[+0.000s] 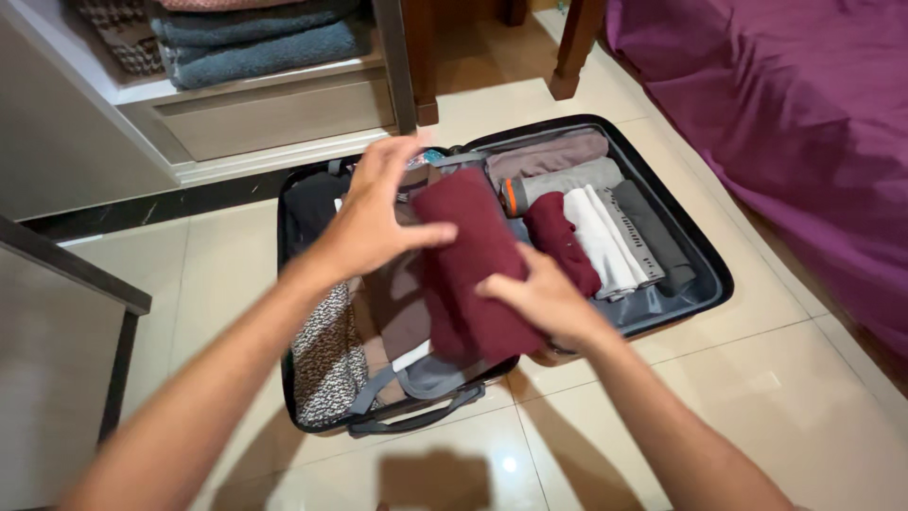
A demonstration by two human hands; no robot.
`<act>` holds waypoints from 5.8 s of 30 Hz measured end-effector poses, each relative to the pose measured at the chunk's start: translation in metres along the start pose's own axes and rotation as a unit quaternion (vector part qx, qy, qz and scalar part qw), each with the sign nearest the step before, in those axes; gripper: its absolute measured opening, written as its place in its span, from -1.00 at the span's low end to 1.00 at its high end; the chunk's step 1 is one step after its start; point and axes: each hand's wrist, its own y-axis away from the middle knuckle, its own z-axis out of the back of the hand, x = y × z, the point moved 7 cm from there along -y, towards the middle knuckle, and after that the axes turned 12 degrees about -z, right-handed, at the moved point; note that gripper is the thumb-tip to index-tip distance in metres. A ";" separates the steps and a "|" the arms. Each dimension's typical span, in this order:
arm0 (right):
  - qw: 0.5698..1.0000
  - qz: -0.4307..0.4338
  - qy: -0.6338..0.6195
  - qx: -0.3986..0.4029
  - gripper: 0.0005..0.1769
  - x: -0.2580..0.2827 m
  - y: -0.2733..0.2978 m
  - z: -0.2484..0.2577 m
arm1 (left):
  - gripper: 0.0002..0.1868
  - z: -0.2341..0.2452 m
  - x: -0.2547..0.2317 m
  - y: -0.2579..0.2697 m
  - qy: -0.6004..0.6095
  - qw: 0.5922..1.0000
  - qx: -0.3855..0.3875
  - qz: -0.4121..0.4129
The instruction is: The person folds and places various clothing items and towels into an open suitcase on the floor. They retrieve items from a nearby drawer and wardrobe, arranging shirts, pants, and towels neatly inside the luggage.
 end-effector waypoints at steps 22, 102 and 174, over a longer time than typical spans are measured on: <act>0.995 -0.097 0.018 -0.025 -0.32 -0.062 -0.120 0.170 | -0.04 -0.298 0.060 -0.044 0.650 0.603 -0.183 0.425; 0.893 0.160 0.335 -0.257 -0.13 -0.172 -0.154 0.075 | -0.51 -0.382 0.186 -0.044 -0.140 0.932 0.204 0.264; 0.666 0.415 0.617 0.064 -0.23 0.005 -0.058 -0.085 | -0.76 -0.087 0.064 0.108 -0.110 0.986 0.123 0.030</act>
